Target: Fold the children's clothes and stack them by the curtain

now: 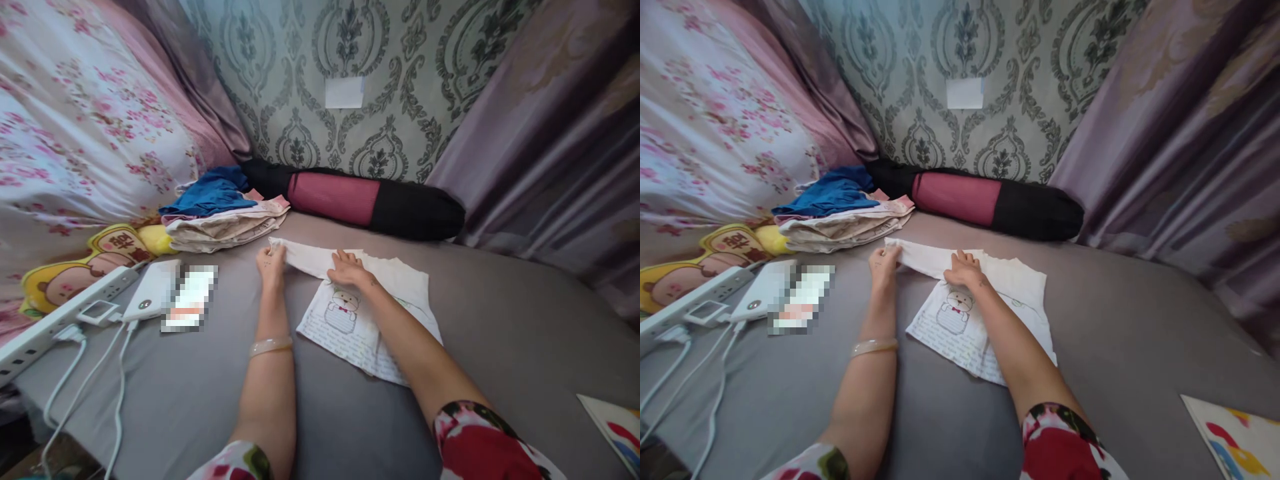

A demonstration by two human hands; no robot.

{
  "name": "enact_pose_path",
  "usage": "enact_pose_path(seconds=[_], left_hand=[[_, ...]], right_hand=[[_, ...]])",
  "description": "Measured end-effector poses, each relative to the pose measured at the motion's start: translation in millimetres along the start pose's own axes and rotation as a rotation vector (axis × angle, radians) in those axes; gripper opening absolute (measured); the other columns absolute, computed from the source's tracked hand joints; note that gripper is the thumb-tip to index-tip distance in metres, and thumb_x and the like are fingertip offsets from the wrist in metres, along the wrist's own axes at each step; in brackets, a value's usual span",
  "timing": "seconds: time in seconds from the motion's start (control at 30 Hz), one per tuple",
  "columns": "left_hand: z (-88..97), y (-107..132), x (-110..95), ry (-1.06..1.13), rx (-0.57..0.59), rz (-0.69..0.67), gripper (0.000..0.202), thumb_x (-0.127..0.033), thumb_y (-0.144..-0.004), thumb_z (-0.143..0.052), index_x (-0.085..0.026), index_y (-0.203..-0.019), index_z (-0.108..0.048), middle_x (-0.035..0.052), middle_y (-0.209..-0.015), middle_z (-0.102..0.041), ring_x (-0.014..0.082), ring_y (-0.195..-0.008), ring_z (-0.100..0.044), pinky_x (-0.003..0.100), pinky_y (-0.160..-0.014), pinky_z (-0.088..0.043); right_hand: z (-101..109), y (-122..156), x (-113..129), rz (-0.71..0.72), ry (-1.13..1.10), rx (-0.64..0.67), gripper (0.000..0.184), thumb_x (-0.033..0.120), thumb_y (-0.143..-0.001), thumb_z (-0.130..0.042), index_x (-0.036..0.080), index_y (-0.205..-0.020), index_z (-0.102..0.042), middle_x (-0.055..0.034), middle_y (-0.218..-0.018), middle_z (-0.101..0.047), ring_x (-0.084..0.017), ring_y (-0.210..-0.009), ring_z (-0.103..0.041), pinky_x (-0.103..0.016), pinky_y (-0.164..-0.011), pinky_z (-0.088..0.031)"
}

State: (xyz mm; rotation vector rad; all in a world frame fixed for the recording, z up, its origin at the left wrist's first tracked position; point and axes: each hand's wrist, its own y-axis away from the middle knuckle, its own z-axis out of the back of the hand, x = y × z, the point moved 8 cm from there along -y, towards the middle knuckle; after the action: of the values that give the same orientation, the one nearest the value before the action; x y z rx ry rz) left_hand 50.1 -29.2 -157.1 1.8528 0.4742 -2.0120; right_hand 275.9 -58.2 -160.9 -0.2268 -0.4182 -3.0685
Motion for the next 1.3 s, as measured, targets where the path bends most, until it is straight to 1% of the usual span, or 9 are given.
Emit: enact_pose_path(seconds=[0.17,0.33,0.43,0.53,0.73,0.87,0.97,1.13,1.3], left_hand=[[-34.1,14,-11,0.614,0.144,0.174,0.037,-0.033,-0.054,-0.076,-0.019,-0.075,-0.049,-0.0043,-0.067,-0.057,0.0131,-0.064,-0.059,0.027,-0.064,-0.049],[-69.4,42,-31,0.771,0.297,0.138,0.034,-0.032,-0.060,-0.074,-0.019,-0.079,-0.050,-0.0019,-0.076,-0.061,0.0132,-0.071,-0.061,0.026,-0.066,-0.050],[-88.9,57,-36,0.769,0.378,0.121,0.030,-0.033,-0.065,-0.073,-0.018,-0.082,-0.052,-0.0012,-0.079,-0.062,0.0133,-0.074,-0.062,0.025,-0.068,-0.050],[-106.0,72,-37,0.739,0.449,0.107,0.027,-0.033,-0.070,-0.070,-0.018,-0.084,-0.053,-0.0014,-0.079,-0.061,0.0114,-0.071,-0.061,0.024,-0.069,-0.050],[-131.5,109,-33,0.415,0.621,0.009,0.029,-0.043,-0.083,-0.059,-0.020,-0.100,-0.055,-0.0031,-0.072,-0.057,0.0089,-0.058,-0.054,0.020,-0.056,-0.044],[-144.1,143,-37,0.164,0.822,-0.146,0.042,-0.046,-0.089,-0.051,-0.019,-0.121,-0.055,0.0075,-0.108,-0.067,0.0176,-0.095,-0.064,0.028,-0.082,-0.050],[-147.4,161,-42,0.027,0.945,-0.245,0.050,-0.051,-0.094,-0.041,-0.019,-0.131,-0.051,0.0103,-0.137,-0.055,0.0220,-0.131,-0.046,0.034,-0.108,-0.035],[-130.8,135,-44,-0.107,0.772,-0.314,0.056,-0.049,-0.100,-0.020,-0.014,-0.132,-0.049,0.0131,-0.135,-0.058,0.0214,-0.135,-0.042,0.038,-0.114,-0.028],[-122.7,101,-24,-0.240,0.656,-0.377,0.048,-0.030,-0.097,-0.033,-0.011,-0.141,-0.037,0.0152,-0.132,-0.059,0.0213,-0.129,-0.049,0.040,-0.112,-0.032]], right_hand=[[3,-7,10,-0.068,0.009,-0.117,0.061,0.041,-0.087,-0.037,0.015,-0.142,-0.042,-0.0120,-0.146,-0.041,-0.033,-0.125,-0.040,-0.047,-0.099,-0.034],[4,-11,8,-0.078,-0.070,-0.147,0.053,0.035,-0.089,-0.040,0.017,-0.138,-0.047,-0.0111,-0.145,-0.044,-0.034,-0.126,-0.041,-0.048,-0.100,-0.035],[21,-3,-8,-0.047,-0.350,-0.228,0.050,0.028,-0.090,-0.040,0.017,-0.138,-0.047,-0.0105,-0.143,-0.048,-0.027,-0.129,-0.043,-0.040,-0.104,-0.036],[34,18,-43,-0.183,-0.806,-0.335,0.044,0.022,-0.094,-0.030,0.014,-0.133,-0.049,-0.0123,-0.136,-0.055,-0.020,-0.119,-0.054,-0.032,-0.096,-0.045],[0,65,-82,-0.355,-1.701,-0.237,0.033,0.023,-0.097,-0.035,0.007,-0.120,-0.052,-0.0186,-0.109,-0.067,-0.016,-0.082,-0.068,-0.027,-0.075,-0.054],[-21,75,-92,-0.417,-1.905,-0.234,0.035,0.033,-0.100,-0.032,0.009,-0.111,-0.055,-0.0141,-0.090,-0.069,-0.017,-0.073,-0.067,-0.030,-0.073,-0.055],[-24,74,-96,-0.426,-1.988,-0.271,0.043,0.044,-0.101,-0.026,0.015,-0.109,-0.057,-0.0104,-0.087,-0.070,-0.018,-0.075,-0.067,-0.035,-0.073,-0.057],[-22,72,-101,-0.420,-2.028,-0.317,0.047,0.053,-0.097,-0.032,0.017,-0.100,-0.062,-0.0074,-0.082,-0.071,-0.020,-0.075,-0.067,-0.040,-0.072,-0.058],[-19,76,-114,-0.444,-1.833,-0.501,0.011,0.011,-0.077,-0.058,0.014,-0.086,-0.064,-0.0031,-0.073,-0.069,-0.016,-0.067,-0.065,-0.031,-0.070,-0.058]])
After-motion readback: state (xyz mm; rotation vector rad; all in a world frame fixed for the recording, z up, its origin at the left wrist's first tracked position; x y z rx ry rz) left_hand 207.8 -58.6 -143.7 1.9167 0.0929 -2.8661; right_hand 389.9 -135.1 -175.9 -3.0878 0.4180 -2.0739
